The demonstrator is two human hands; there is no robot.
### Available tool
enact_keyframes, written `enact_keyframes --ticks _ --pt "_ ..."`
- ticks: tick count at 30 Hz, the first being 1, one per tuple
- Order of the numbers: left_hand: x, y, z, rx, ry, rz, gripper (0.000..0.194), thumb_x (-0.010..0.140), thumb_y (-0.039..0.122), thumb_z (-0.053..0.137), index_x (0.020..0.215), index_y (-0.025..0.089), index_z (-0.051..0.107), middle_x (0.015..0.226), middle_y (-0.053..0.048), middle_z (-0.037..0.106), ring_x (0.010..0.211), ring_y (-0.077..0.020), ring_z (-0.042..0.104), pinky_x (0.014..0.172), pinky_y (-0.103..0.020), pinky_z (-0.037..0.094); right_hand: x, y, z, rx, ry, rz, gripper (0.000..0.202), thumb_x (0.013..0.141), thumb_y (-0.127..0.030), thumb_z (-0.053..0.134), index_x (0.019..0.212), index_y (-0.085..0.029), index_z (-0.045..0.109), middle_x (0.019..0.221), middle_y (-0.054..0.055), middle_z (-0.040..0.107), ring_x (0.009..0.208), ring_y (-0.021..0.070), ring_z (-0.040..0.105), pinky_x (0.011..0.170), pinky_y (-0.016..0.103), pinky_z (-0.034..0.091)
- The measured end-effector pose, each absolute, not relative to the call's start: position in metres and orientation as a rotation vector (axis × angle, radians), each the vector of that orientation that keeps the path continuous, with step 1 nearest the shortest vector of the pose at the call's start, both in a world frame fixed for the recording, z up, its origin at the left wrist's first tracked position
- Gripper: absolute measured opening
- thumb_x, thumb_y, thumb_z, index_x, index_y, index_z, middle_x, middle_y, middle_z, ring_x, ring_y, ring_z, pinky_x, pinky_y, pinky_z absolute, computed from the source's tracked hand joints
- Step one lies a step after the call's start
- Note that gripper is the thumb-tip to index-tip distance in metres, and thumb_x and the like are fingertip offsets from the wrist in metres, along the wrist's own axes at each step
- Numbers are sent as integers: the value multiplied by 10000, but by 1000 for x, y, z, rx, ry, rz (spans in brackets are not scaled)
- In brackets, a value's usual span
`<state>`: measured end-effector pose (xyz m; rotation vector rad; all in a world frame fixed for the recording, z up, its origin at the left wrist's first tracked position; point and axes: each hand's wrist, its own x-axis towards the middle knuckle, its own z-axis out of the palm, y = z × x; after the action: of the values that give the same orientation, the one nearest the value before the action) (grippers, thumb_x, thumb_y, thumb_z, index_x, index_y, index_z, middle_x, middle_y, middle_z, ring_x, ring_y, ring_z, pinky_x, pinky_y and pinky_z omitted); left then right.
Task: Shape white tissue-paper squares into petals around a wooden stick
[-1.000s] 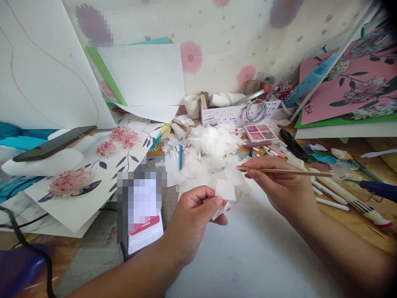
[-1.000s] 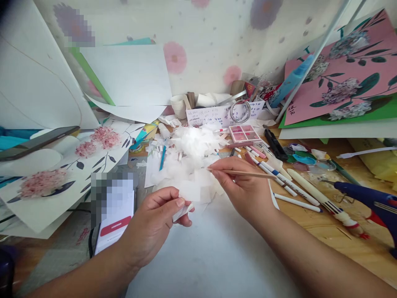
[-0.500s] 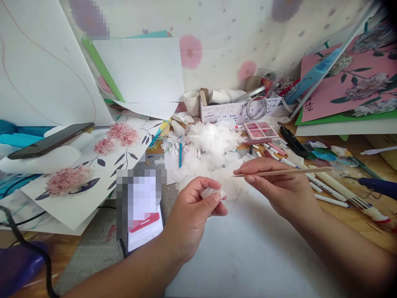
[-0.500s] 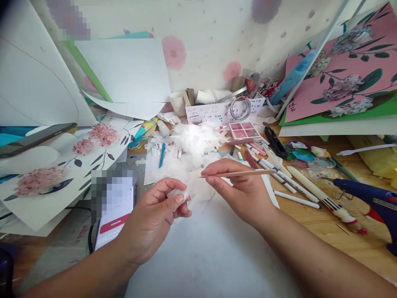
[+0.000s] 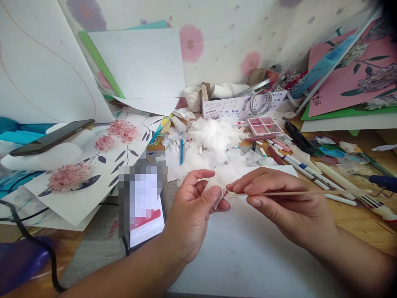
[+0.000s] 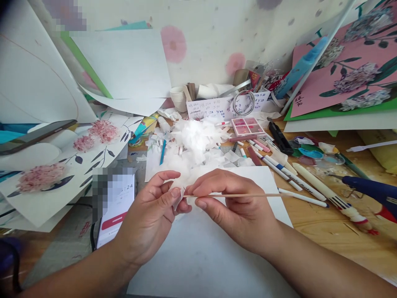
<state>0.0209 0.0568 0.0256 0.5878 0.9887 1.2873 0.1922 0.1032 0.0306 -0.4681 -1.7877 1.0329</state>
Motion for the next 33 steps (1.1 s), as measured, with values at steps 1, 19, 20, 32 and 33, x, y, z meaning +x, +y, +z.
enact_keyframes --ticks 1,19,20,32,33 --pt "21 57 26 576 988 1288 218 847 180 664 1032 214 554 705 64 626 619 -91 633 687 -240 489 192 102 31 -467 -1809 1011 233 832 -40 639 974 -219 682 918 34 723 910 171 692 799 292 583" --pt "22 56 29 512 966 1306 208 838 150 669 1001 199 551 662 69 600 609 -89 620 686 -240 494 192 101 28 -476 -1920 856 255 823 -37 634 981 -232 681 959 46 728 905 183 700 769 300 598" --pt "22 56 29 514 967 1306 209 837 150 671 1002 199 551 663 68 604 610 -89 620 686 -240 494 192 101 29 -476 -1924 844 259 822 -36 634 985 -232 680 957 49 728 900 184 700 764 301 599" --pt "22 56 28 503 966 1307 225 826 154 687 1001 197 553 665 68 598 612 -90 621 685 -243 491 191 100 33 -436 -1975 755 240 813 -10 618 977 -176 672 942 84 726 890 182 706 769 282 601" --pt "22 56 28 500 967 1308 229 823 155 690 1000 197 551 668 67 600 609 -90 620 684 -245 490 190 101 33 -435 -1983 739 241 812 -6 614 977 -172 673 940 88 728 886 180 707 765 276 600"
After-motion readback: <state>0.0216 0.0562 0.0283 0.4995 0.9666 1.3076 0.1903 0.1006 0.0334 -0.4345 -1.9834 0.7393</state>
